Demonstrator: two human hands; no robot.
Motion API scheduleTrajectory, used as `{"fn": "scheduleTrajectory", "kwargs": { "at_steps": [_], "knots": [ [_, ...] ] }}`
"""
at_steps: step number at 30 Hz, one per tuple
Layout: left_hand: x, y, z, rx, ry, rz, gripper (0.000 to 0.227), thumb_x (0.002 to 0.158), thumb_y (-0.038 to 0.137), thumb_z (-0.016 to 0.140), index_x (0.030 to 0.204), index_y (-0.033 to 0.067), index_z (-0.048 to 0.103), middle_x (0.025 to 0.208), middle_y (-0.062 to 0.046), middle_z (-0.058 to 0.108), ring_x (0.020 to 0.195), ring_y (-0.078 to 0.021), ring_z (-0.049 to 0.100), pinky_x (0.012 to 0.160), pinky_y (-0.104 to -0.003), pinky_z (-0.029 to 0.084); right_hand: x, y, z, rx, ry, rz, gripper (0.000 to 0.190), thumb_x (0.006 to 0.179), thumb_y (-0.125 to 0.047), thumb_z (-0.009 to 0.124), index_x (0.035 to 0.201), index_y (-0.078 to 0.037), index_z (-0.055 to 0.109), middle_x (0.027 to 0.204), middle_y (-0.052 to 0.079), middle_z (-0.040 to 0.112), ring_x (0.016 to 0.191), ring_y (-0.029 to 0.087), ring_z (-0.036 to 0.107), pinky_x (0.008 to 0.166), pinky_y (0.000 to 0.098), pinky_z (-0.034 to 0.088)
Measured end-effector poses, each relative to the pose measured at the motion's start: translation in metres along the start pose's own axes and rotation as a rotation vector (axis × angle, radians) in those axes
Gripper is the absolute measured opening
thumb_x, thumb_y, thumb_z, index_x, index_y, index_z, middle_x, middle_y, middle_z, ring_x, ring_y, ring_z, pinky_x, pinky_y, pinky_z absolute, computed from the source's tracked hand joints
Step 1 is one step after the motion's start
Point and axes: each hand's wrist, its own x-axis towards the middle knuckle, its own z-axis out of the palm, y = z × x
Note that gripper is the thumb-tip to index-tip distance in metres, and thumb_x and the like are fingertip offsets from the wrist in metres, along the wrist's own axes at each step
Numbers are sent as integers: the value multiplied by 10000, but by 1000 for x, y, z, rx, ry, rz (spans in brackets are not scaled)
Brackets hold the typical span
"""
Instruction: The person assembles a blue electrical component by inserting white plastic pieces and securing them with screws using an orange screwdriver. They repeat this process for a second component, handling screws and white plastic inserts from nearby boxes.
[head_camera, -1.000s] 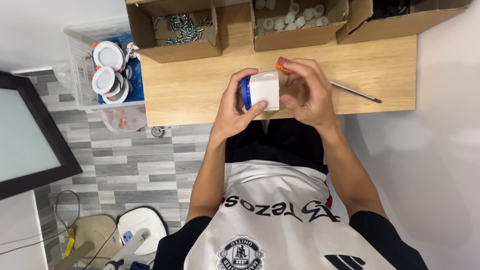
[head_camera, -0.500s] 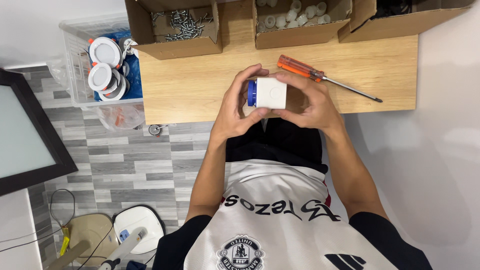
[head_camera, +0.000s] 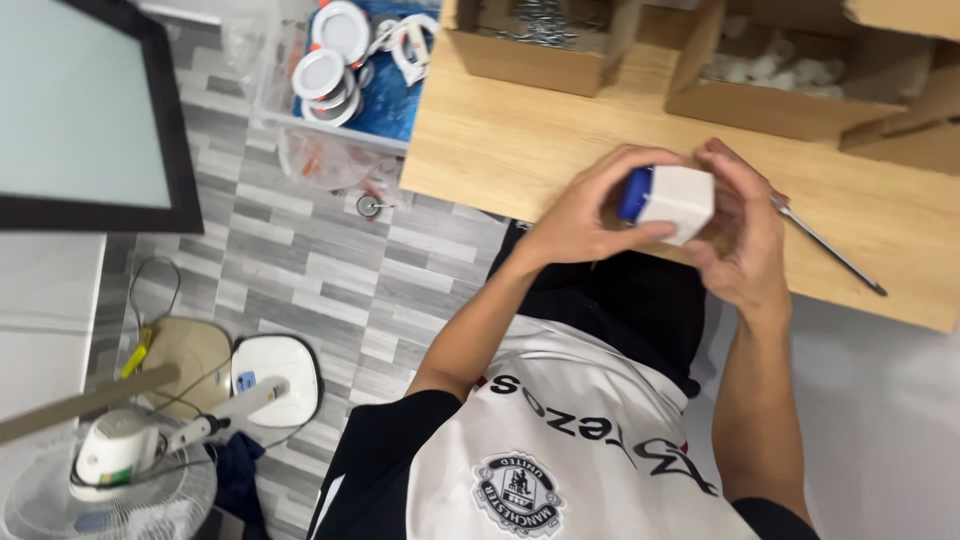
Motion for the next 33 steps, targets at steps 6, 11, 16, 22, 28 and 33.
{"fn": "scheduleTrajectory", "kwargs": {
  "at_steps": [6,11,16,22,28,33],
  "knots": [
    [-2,14,-5,94,-134,-116,652,998,331,903,1545,238,560,1554,-28,621,1518,-220,608,1363,-400,480,-7,-2,2,82,-26,209,686,1101,-345,583,1602,88,404,1656,373,430,1623,430,433,1261,520,489],
    [-1,23,-3,117,-129,-200,762,939,482,885,1553,209,524,1558,-41,634,1498,-221,627,1299,-377,513,-3,-7,1,86,-23,61,570,1097,-268,627,1523,73,464,1564,315,500,1650,501,411,1424,607,391],
    [-5,24,-1,151,-151,-216,777,964,563,817,1586,238,482,1619,-19,621,1526,-236,634,1291,-398,532,-1,-8,0,96,-29,-18,525,1073,-154,667,1523,30,468,1602,342,466,1626,537,441,1431,663,387],
    [-15,35,-9,131,-120,-212,695,988,500,814,1551,215,523,1578,-21,616,1514,-203,611,1305,-358,496,-10,-7,1,137,-63,32,612,992,-23,742,1532,-16,454,1674,355,409,1667,517,414,1266,574,519],
    [-38,26,-58,132,-19,-77,717,994,288,927,1575,214,513,1600,-66,582,1549,-248,565,1375,-402,466,-7,-18,3,210,-116,211,898,961,140,691,1714,-87,257,1597,401,475,1222,491,673,1096,522,605],
    [-61,-1,-117,8,322,-78,753,885,221,1000,1507,212,575,1518,-26,620,1338,-183,652,1082,-300,600,3,-34,5,173,-118,249,827,997,99,683,1686,-33,245,1496,395,537,1160,522,710,1079,531,618]
  ]
}}
